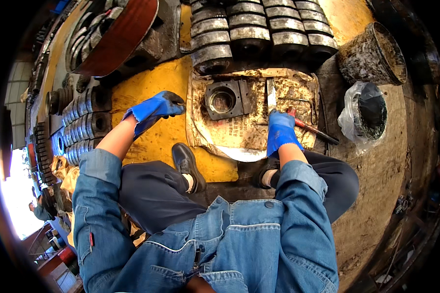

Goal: The person, wearing blue gloves, cleans and applies grease to metal industrial components using a scraper and a brush. The person removes residue from a housing, applies grease from a small container, and uses a hammer and scraper to fit and clean various metal pieces on the fabrication floor.

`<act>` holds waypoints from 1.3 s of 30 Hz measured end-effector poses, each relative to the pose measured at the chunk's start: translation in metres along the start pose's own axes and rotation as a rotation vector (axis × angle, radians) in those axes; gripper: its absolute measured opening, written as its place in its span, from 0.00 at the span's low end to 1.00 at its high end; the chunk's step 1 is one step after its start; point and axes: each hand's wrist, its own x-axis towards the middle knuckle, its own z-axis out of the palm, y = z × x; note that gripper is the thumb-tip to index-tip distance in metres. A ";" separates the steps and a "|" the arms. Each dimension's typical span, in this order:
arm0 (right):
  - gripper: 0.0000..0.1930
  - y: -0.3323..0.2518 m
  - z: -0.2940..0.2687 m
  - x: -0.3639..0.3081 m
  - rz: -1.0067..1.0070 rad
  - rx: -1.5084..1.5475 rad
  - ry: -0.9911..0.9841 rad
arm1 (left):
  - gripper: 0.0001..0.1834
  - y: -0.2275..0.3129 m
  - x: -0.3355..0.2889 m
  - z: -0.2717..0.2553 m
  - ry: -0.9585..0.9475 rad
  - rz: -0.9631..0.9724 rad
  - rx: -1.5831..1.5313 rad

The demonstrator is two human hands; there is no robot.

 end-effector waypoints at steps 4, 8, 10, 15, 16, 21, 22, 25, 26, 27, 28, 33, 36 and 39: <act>0.18 -0.052 -0.026 0.014 0.066 0.181 0.013 | 0.27 -0.039 0.061 0.023 -0.039 -0.089 -0.324; 0.23 -0.115 -0.039 0.024 -0.247 0.638 0.207 | 0.22 -0.054 0.102 0.049 -0.144 -0.095 -0.583; 0.27 -0.160 -0.061 0.030 -0.252 0.620 0.092 | 0.21 -0.078 0.100 0.059 -0.179 0.011 -0.741; 0.19 -0.227 -0.032 0.080 -0.215 0.749 0.118 | 0.22 -0.083 0.104 0.073 -0.209 0.155 -0.874; 0.18 -0.228 -0.025 0.088 -0.239 0.770 0.125 | 0.22 -0.080 0.107 0.079 -0.196 0.160 -0.929; 0.14 -0.213 -0.028 0.090 -0.366 1.003 0.078 | 0.23 -0.054 0.091 0.059 -0.216 0.149 -1.003; 0.11 -0.216 -0.071 0.060 -0.329 0.994 -0.067 | 0.23 -0.063 0.086 0.060 -0.194 0.131 -1.040; 0.15 -0.167 -0.041 0.089 -0.295 1.165 -0.103 | 0.22 -0.054 0.079 0.051 -0.162 0.298 -0.970; 0.15 -0.153 -0.030 0.098 -0.376 1.215 -0.058 | 0.22 -0.054 0.079 0.055 -0.239 0.284 -1.001; 0.14 -0.144 -0.040 0.093 -0.457 1.217 -0.104 | 0.22 -0.057 0.076 0.058 -0.286 0.253 -1.039; 0.12 -0.122 -0.054 0.084 -0.523 1.211 -0.132 | 0.23 -0.053 0.079 0.061 -0.348 0.246 -1.074; 0.14 -0.061 -0.082 0.054 -0.430 1.153 -0.189 | 0.25 -0.014 0.109 0.101 -0.493 0.340 -1.351; 0.16 -0.044 -0.087 0.046 -0.311 1.128 -0.117 | 0.21 -0.002 0.103 0.107 -0.456 0.345 -1.470; 0.17 -0.070 -0.103 0.046 -0.341 1.116 -0.114 | 0.21 -0.041 0.064 0.085 -0.438 0.698 -1.488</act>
